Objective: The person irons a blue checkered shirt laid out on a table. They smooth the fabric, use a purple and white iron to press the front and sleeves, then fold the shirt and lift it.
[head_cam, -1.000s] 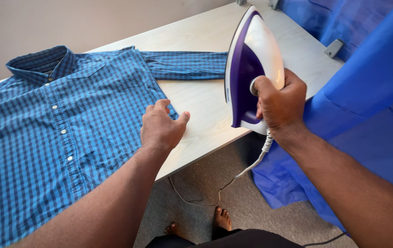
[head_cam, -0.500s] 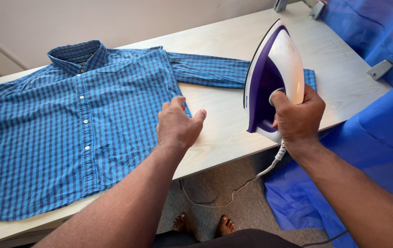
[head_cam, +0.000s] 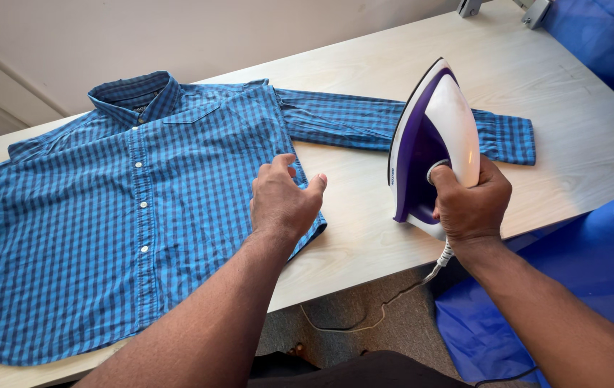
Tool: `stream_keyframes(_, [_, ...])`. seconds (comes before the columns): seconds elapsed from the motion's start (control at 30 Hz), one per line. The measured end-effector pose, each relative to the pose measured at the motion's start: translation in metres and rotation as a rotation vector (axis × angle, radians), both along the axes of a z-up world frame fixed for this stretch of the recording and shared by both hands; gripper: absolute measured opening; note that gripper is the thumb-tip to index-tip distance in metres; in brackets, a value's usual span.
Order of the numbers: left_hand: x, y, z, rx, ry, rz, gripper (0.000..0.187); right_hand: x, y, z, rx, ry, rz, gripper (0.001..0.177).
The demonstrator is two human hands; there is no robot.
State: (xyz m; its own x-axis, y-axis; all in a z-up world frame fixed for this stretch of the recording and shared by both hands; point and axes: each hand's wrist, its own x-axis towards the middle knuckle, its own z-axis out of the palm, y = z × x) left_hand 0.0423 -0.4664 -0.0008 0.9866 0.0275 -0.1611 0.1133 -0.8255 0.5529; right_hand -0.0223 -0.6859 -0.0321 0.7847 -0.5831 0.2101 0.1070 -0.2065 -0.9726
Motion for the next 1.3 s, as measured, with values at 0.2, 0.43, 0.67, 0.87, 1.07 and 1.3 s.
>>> stream_keyframes(0.2, [0.013,-0.004,-0.010,0.016,0.009,-0.008,0.066,0.012,-0.008,-0.011,0.015,-0.037,-0.012,0.004])
stream_keyframes(0.43, [0.020,-0.007,-0.014,0.027,0.009,-0.017,0.066,0.008,-0.007,-0.025,-0.012,-0.005,-0.022,0.010])
stream_keyframes(0.67, [0.017,-0.007,-0.015,0.036,0.009,-0.019,0.065,-0.003,-0.015,-0.049,-0.019,-0.069,-0.002,0.012])
stream_keyframes(0.87, [0.006,0.003,-0.015,0.015,0.010,0.001,0.063,-0.021,-0.012,-0.076,-0.027,-0.068,-0.031,0.006])
stream_keyframes(1.07, [-0.003,0.013,-0.014,0.014,0.018,0.015,0.063,-0.033,-0.015,-0.094,-0.047,-0.004,-0.061,0.016])
stream_keyframes(1.3, [-0.013,0.016,-0.014,0.025,0.028,0.012,0.063,-0.042,-0.019,-0.101,-0.167,0.025,-0.046,0.036])
